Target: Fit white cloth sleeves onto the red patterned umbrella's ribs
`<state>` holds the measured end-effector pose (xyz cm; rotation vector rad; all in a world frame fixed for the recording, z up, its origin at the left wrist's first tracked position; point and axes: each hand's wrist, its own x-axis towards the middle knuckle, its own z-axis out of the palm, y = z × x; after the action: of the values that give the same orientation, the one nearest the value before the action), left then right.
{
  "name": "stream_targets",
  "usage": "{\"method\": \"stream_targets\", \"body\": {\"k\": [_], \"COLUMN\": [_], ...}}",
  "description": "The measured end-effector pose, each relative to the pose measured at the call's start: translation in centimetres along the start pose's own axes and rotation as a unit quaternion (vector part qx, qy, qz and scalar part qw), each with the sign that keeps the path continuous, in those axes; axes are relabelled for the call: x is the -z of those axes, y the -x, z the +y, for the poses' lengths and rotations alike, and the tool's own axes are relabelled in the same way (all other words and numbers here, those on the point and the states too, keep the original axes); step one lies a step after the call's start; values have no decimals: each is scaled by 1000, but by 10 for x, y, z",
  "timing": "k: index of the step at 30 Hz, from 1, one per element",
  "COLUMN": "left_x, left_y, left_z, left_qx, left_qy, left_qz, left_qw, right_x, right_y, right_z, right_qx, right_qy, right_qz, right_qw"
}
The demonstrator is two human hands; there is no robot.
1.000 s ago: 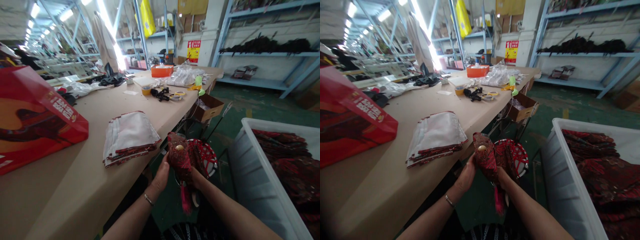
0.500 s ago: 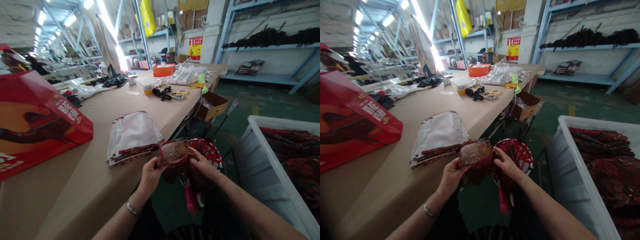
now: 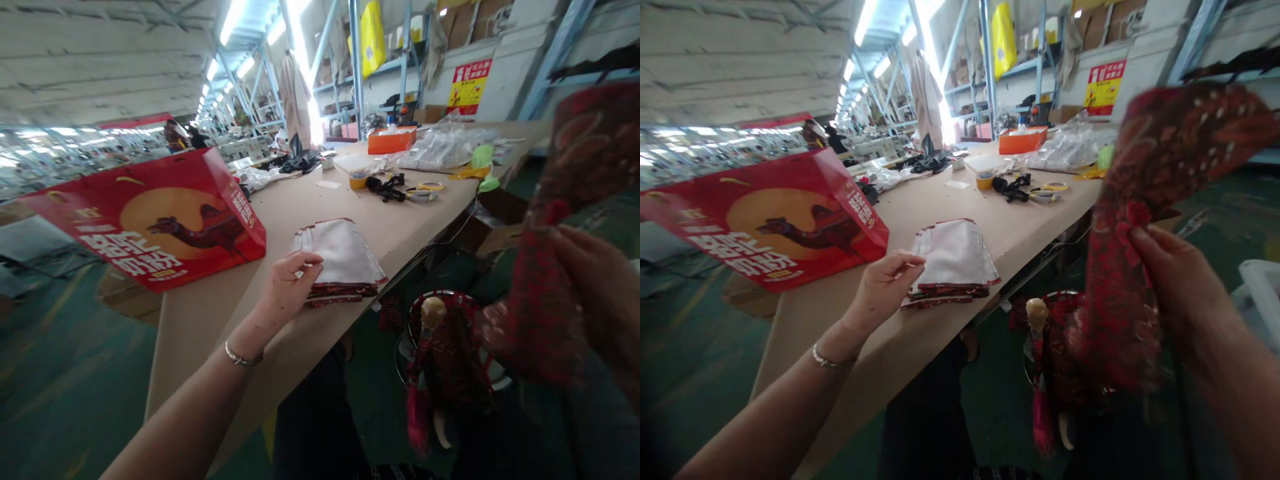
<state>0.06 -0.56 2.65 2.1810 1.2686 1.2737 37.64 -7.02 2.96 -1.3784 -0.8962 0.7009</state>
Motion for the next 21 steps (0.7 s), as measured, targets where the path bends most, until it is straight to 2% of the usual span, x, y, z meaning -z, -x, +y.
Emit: {"method": "stream_targets", "body": {"k": [3, 6, 8, 10, 11, 13, 15, 18, 19, 21], "left_x": [5, -3, -10, -17, -19, -21, -20, -16, -14, -12], "left_y": [6, 10, 8, 5, 3, -1, -4, -10, -11, -15], "left_z": [-29, -43, -46, -45, -44, -41, -38, -35, -34, -30], "left_qx": [-68, -127, -144, -141, -136, -123, -113, -111, -114, -125], "left_qy": [-118, -191, -231, -276, -300, -343, -369, -395, -401, -408], "left_qz": [-87, -154, -190, -221, -235, -261, -278, -295, -297, -295], "left_qw": [987, 961, 944, 925, 914, 894, 879, 863, 859, 855], "right_x": [18, 26, 25, 21, 18, 12, 6, -8, -17, -41], "right_y": [-2, 7, 14, 20, 22, 28, 40, 72, 85, 105], "right_z": [74, 167, 220, 254, 261, 257, 231, 165, 141, 96], "right_qx": [-38, -48, -72, -83, -73, -23, 31, 116, 161, 271], "right_qy": [174, 337, 424, 463, 464, 444, 411, 338, 315, 271], "right_qz": [13, -24, -49, -72, -79, -81, -80, -131, -167, -262], "right_qw": [984, 940, 902, 879, 879, 892, 907, 925, 920, 886]}}
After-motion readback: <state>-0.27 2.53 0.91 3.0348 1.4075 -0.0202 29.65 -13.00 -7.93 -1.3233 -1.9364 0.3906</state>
